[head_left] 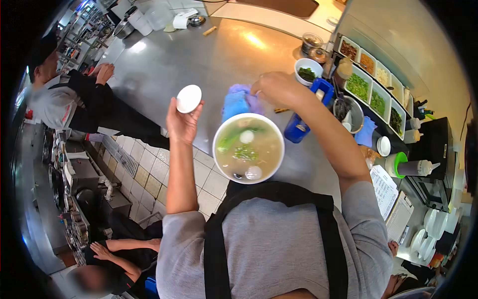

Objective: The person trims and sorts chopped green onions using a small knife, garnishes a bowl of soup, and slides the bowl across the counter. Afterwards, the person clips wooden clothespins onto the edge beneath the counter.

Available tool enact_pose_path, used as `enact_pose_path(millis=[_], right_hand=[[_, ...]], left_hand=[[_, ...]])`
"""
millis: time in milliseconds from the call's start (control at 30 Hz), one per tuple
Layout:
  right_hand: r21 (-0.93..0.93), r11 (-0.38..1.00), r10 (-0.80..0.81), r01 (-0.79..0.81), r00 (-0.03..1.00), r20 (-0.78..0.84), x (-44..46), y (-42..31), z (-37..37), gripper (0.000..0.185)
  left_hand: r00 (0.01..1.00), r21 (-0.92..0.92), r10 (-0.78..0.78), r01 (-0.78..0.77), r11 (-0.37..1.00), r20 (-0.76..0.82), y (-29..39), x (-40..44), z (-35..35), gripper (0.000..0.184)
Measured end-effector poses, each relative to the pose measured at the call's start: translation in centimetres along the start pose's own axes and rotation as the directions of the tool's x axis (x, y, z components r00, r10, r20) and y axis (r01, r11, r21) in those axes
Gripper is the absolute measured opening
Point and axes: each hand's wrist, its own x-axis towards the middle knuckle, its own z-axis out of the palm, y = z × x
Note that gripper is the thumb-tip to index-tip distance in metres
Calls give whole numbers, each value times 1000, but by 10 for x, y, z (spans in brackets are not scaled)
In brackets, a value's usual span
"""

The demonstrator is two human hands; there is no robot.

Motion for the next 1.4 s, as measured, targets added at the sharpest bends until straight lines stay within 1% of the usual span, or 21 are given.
enact_pose_path(millis=[33,100,133,167,233,333,433,500,567,633,667,767,867,967,1000,1067,1133,1200,1233,1300,1400], right_hand=[[88,996,-42,31,991,130,24,-3,13,29],[74,991,-126,114,973,193,56,-6,47,30],[69,985,-169,157,959,227,70,-9,61,30],[67,982,-190,179,956,222,80,-9,73,31],[63,972,-233,224,950,209,91,-6,84,31],[51,993,-117,109,977,179,99,-9,60,31],[108,993,-42,46,998,-37,111,-18,36,26],[20,1000,-19,22,988,-155,120,-34,53,25],[-54,998,0,-13,970,-243,125,-55,73,24],[-114,992,22,-59,955,-297,123,-71,84,24],[-109,993,9,-35,974,-228,123,-70,81,27],[237,972,-1,15,998,-60,126,-51,73,26],[465,883,-204,62,943,263,125,-41,29,25],[336,936,-172,108,971,166,118,-33,24,21],[305,940,-168,151,985,31,119,-36,27,19],[227,950,-158,216,956,-248,121,-46,41,18],[34,976,-195,215,932,-304,126,-56,61,18],[-119,976,-210,180,917,-338,126,-70,80,16],[-11,990,-141,143,950,-279,127,-73,84,17],[198,979,-14,41,991,-132,128,-81,86,21],[583,806,-227,104,964,141,120,-64,60,25]], left_hand=[[999,-63,1,-4,998,-46,-5,9,-20,46],[993,-63,-37,30,998,-110,-8,10,-31,49],[996,-78,-92,89,993,-24,-13,15,-46,51],[988,-88,-142,147,985,61,-16,21,-60,53],[980,-74,-197,198,977,22,-18,22,-61,52],[978,-21,-202,202,979,-43,-24,33,-66,48],[978,138,-192,201,970,-76,-38,49,-64,49],[967,169,-245,252,953,-62,-47,54,-38,46],[969,138,-247,242,960,16,-56,66,-30,44],[966,109,-258,253,961,34,-52,70,-22,44],[965,95,-259,255,962,41,-50,72,-19,44],[953,208,-265,232,950,147,-46,77,-27,46],[981,273,-156,120,954,113,-36,76,-17,46],[979,438,-118,35,898,165,-14,81,-29,47],[976,492,-160,69,868,146,-12,81,-32,48],[984,486,-105,23,874,142,-21,83,-35,49],[984,443,-63,-18,896,168,-24,79,-28,48],[973,538,43,-161,827,225,-19,78,-27,47],[962,577,95,-231,784,255,-17,78,-29,47],[961,546,126,-245,801,246,-14,75,-36,47],[969,454,138,-218,864,203,-2,72,-39,46]])
